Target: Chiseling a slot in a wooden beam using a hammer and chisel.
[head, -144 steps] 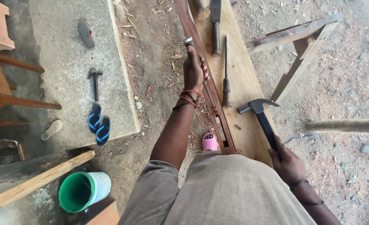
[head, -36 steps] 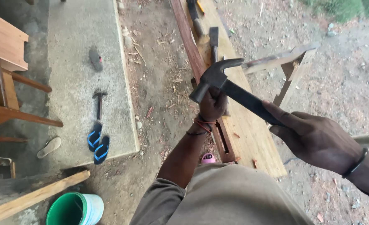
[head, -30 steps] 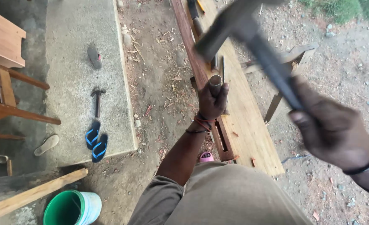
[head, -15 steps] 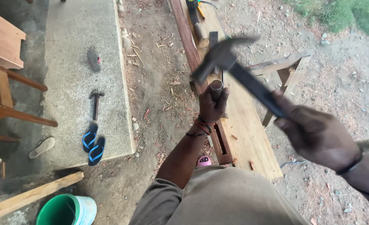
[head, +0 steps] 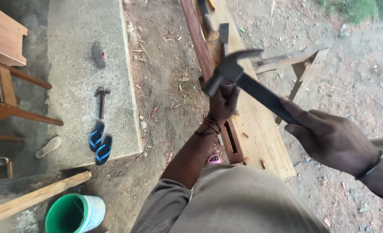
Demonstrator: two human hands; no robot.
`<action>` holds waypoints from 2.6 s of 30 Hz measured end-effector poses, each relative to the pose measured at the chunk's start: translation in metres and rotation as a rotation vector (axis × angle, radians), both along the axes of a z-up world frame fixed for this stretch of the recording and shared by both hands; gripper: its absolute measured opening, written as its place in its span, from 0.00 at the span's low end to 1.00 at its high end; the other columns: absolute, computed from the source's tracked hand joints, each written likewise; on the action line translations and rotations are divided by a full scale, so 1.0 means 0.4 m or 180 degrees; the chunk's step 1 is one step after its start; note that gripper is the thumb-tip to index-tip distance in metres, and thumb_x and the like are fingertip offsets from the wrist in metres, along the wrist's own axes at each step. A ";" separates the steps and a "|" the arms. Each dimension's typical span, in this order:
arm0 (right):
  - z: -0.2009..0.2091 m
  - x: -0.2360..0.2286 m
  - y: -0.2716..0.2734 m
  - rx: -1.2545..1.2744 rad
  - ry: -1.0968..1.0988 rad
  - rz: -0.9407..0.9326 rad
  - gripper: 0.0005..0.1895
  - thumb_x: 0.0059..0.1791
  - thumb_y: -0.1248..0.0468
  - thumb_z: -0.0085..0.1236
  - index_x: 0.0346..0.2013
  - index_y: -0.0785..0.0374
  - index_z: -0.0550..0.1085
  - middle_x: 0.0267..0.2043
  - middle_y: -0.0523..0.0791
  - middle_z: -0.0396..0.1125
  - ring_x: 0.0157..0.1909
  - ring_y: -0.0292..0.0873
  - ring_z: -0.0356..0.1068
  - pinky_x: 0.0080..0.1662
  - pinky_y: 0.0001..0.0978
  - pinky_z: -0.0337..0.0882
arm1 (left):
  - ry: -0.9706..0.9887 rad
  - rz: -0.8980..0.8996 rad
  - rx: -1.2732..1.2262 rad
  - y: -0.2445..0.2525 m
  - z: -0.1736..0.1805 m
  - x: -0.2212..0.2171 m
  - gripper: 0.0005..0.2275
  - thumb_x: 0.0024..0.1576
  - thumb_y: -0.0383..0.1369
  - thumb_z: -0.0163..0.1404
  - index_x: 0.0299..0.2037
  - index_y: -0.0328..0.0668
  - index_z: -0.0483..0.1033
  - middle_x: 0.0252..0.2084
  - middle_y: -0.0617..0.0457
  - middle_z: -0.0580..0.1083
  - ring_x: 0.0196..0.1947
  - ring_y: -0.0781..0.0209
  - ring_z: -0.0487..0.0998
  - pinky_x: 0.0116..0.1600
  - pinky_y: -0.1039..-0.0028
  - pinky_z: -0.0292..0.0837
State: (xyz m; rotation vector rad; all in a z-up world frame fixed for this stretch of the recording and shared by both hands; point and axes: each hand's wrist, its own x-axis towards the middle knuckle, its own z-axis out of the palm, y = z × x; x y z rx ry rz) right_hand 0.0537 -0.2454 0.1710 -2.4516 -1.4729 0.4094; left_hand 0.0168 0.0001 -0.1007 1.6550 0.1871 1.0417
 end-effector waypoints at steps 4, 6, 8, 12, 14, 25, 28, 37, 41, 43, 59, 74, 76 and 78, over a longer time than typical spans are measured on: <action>-0.020 0.022 -0.035 0.1098 -0.0430 0.0013 0.36 0.51 0.58 0.61 0.73 0.55 0.61 0.28 0.48 0.69 0.24 0.45 0.70 0.27 0.39 0.71 | 0.0005 0.0080 -0.0093 -0.007 0.183 -0.031 0.09 0.63 0.33 0.55 0.35 0.40 0.71 0.20 0.58 0.68 0.22 0.71 0.71 0.28 0.74 0.65; -0.043 0.032 -0.036 0.1667 -0.0579 -0.0023 0.34 0.54 0.61 0.59 0.75 0.58 0.60 0.32 0.48 0.70 0.27 0.42 0.71 0.29 0.34 0.72 | 0.0056 0.0157 -0.0045 0.003 0.188 -0.025 0.09 0.63 0.34 0.55 0.33 0.41 0.71 0.20 0.58 0.68 0.21 0.71 0.71 0.28 0.74 0.65; -0.056 0.029 -0.033 0.2632 0.0356 -0.0402 0.34 0.59 0.60 0.49 0.75 0.66 0.47 0.28 0.40 0.70 0.26 0.31 0.70 0.27 0.23 0.69 | 0.0073 0.0093 -0.0161 -0.002 0.185 -0.027 0.11 0.64 0.34 0.55 0.32 0.41 0.69 0.19 0.57 0.67 0.21 0.69 0.69 0.28 0.73 0.64; -0.061 0.020 0.007 0.2201 -0.0894 0.0749 0.29 0.58 0.65 0.53 0.74 0.62 0.59 0.51 0.61 0.71 0.34 0.43 0.74 0.36 0.33 0.76 | -0.0032 0.0086 0.0159 0.017 0.047 -0.001 0.16 0.68 0.32 0.55 0.29 0.42 0.64 0.17 0.56 0.61 0.18 0.68 0.63 0.28 0.73 0.58; -0.028 -0.025 0.024 -0.1438 -0.0657 -0.0146 0.34 0.54 0.52 0.59 0.73 0.41 0.59 0.32 0.44 0.72 0.26 0.40 0.74 0.31 0.31 0.76 | 0.0120 -0.0497 -0.0226 0.027 -0.130 0.026 0.15 0.67 0.32 0.52 0.27 0.44 0.64 0.19 0.59 0.68 0.20 0.70 0.69 0.28 0.72 0.64; -0.028 -0.004 -0.019 0.2237 -0.0153 -0.0214 0.32 0.56 0.64 0.53 0.72 0.68 0.56 0.33 0.46 0.71 0.26 0.42 0.72 0.31 0.33 0.72 | 0.0195 -0.0112 -0.0573 -0.011 0.187 -0.034 0.10 0.62 0.30 0.55 0.31 0.41 0.68 0.18 0.61 0.67 0.18 0.72 0.70 0.24 0.75 0.66; -0.034 -0.009 -0.004 0.1503 -0.0255 -0.0115 0.34 0.54 0.59 0.55 0.72 0.61 0.55 0.29 0.44 0.71 0.25 0.43 0.72 0.30 0.36 0.74 | -0.0081 0.0044 -0.0066 0.000 0.123 -0.016 0.07 0.63 0.29 0.55 0.37 0.37 0.70 0.19 0.60 0.64 0.20 0.72 0.66 0.28 0.75 0.63; -0.076 -0.003 -0.012 0.0007 -0.0035 -0.0218 0.34 0.50 0.52 0.56 0.71 0.42 0.60 0.28 0.46 0.72 0.27 0.47 0.75 0.32 0.43 0.77 | -0.0010 -0.0284 -0.0232 0.000 0.193 -0.038 0.07 0.64 0.25 0.53 0.37 0.36 0.67 0.17 0.58 0.63 0.17 0.71 0.64 0.25 0.76 0.59; -0.088 -0.029 -0.043 0.0549 0.0127 -0.0332 0.37 0.49 0.52 0.58 0.72 0.50 0.60 0.26 0.47 0.72 0.25 0.47 0.74 0.31 0.42 0.76 | 0.0206 -0.0523 -0.0974 -0.015 0.240 -0.049 0.06 0.61 0.29 0.52 0.35 0.41 0.67 0.13 0.61 0.66 0.11 0.73 0.69 0.17 0.76 0.65; -0.089 -0.042 -0.035 0.1022 -0.0022 -0.0224 0.35 0.51 0.54 0.57 0.72 0.52 0.61 0.33 0.49 0.72 0.29 0.47 0.75 0.32 0.41 0.76 | 0.0066 -0.0553 -0.0843 -0.011 0.142 -0.035 0.13 0.65 0.29 0.53 0.29 0.43 0.64 0.15 0.60 0.65 0.12 0.70 0.69 0.18 0.74 0.65; -0.350 -0.068 -0.097 0.1257 0.1873 -0.2149 0.34 0.54 0.56 0.53 0.75 0.53 0.61 0.24 0.42 0.64 0.22 0.35 0.63 0.25 0.34 0.66 | 0.0561 0.0473 -0.0552 -0.067 0.169 -0.038 0.21 0.65 0.33 0.60 0.23 0.41 0.61 0.21 0.58 0.57 0.24 0.71 0.58 0.29 0.72 0.54; -0.685 -0.121 -0.229 -0.0303 0.1071 -0.2231 0.37 0.49 0.46 0.56 0.73 0.46 0.61 0.45 0.58 0.76 0.45 0.61 0.77 0.46 0.51 0.78 | 0.1583 0.0996 -0.0435 0.160 0.141 0.120 0.26 0.58 0.63 0.36 0.34 0.49 0.73 0.15 0.59 0.72 0.14 0.61 0.75 0.17 0.68 0.69; -0.716 -0.119 -0.234 -0.0223 0.1022 -0.2190 0.37 0.49 0.46 0.56 0.73 0.46 0.61 0.45 0.58 0.76 0.45 0.61 0.77 0.46 0.51 0.78 | 0.1677 0.0948 -0.0669 0.199 0.017 0.160 0.30 0.57 0.65 0.39 0.29 0.47 0.79 0.16 0.58 0.75 0.15 0.61 0.77 0.19 0.68 0.68; -0.735 -0.109 -0.232 -0.0114 0.0971 -0.2148 0.37 0.50 0.45 0.56 0.72 0.46 0.61 0.44 0.58 0.76 0.45 0.61 0.77 0.46 0.51 0.78 | 0.1758 0.0901 -0.0878 0.222 -0.061 0.185 0.33 0.56 0.66 0.41 0.24 0.45 0.85 0.16 0.56 0.77 0.16 0.60 0.78 0.21 0.68 0.68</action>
